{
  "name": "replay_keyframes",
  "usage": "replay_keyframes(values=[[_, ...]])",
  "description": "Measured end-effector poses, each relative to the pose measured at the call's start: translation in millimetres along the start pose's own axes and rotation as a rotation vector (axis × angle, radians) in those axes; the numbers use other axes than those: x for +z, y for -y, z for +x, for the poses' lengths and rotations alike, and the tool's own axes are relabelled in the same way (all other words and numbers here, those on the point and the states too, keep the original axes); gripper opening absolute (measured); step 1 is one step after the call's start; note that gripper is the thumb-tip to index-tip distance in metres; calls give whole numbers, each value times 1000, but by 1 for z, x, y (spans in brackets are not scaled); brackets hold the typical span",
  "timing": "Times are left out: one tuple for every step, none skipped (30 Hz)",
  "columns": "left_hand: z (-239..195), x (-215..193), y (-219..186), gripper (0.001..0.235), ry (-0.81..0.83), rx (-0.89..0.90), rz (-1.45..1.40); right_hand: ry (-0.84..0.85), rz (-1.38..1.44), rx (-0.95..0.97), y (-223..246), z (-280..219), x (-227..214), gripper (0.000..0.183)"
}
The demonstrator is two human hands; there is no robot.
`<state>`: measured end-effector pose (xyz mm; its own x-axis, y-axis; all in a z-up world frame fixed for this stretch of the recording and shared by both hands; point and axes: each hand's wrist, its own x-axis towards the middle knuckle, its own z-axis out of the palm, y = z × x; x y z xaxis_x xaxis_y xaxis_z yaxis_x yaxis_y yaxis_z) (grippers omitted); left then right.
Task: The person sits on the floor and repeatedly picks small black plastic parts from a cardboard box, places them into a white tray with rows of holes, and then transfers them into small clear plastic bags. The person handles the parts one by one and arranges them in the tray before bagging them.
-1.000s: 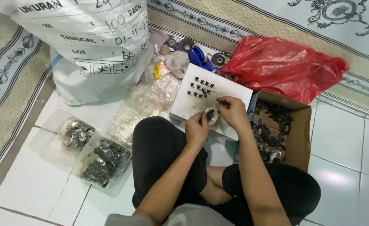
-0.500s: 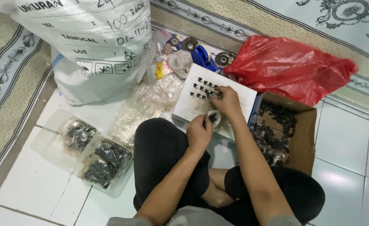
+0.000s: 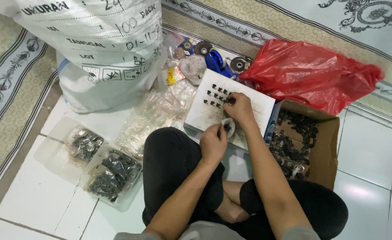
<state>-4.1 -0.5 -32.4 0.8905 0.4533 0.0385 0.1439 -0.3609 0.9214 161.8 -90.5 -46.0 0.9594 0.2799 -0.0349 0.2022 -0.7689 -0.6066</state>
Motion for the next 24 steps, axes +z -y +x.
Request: replay_keyframes(values=[[0,0,0,26,0,0,0,0,0,0,1,0,-1,31],[-1,1,1,25,0,11,-3,7,10,11,2,1,-1,33],[-1,1,1,25,-1,23,-5,14,21,21,3,2,-2,34],[0,1,0,25,-2,24,-5,14,22,20,7,1,-4,34],[0,1,0,25,4,21,-9,12,24,13,10,-1,-6,35],[0,1,0,25,10,18,-12,11,27,6,13,-2,-8,35],[0,0,0,25,10,19,-12,10,28,6,14,-1,-8,35],[0,0,-1,25,12,18,-5,12,20,4,15,-1,-7,35],[0,0,-1,25,13,18,2,14,12,1,15,0,-7,34],[0,1,1,25,13,18,3,14,13,1,13,1,-5,34],[0,2,3,25,10,21,4,6,11,4,11,2,-3,33],[0,2,5,24,7,23,5,-2,10,6,8,3,-2,31],[0,2,4,24,8,23,5,-2,10,7,9,3,-2,31],[0,2,3,24,3,28,-8,6,9,9,9,3,-2,30],[0,3,2,23,-2,32,-21,14,8,11,9,4,-2,29],[0,4,4,23,-1,33,-21,13,8,11,11,2,-3,29],[0,5,5,23,-1,32,-10,20,-2,13,12,1,-4,28],[0,7,7,24,-1,30,1,28,-11,16,14,0,-5,27],[0,7,6,24,-2,30,1,28,-12,15,14,0,-5,27],[-1,6,5,24,0,32,-7,34,-10,13,15,0,-6,28],[0,5,4,24,0,34,-15,39,-9,10,15,0,-6,29],[-1,6,5,24,-1,33,-15,40,-8,9,16,0,-7,29],[-1,6,5,24,-3,33,-30,49,-1,19,17,0,-7,29],[-1,7,5,24,-5,32,-46,57,7,30,18,-1,-8,30]])
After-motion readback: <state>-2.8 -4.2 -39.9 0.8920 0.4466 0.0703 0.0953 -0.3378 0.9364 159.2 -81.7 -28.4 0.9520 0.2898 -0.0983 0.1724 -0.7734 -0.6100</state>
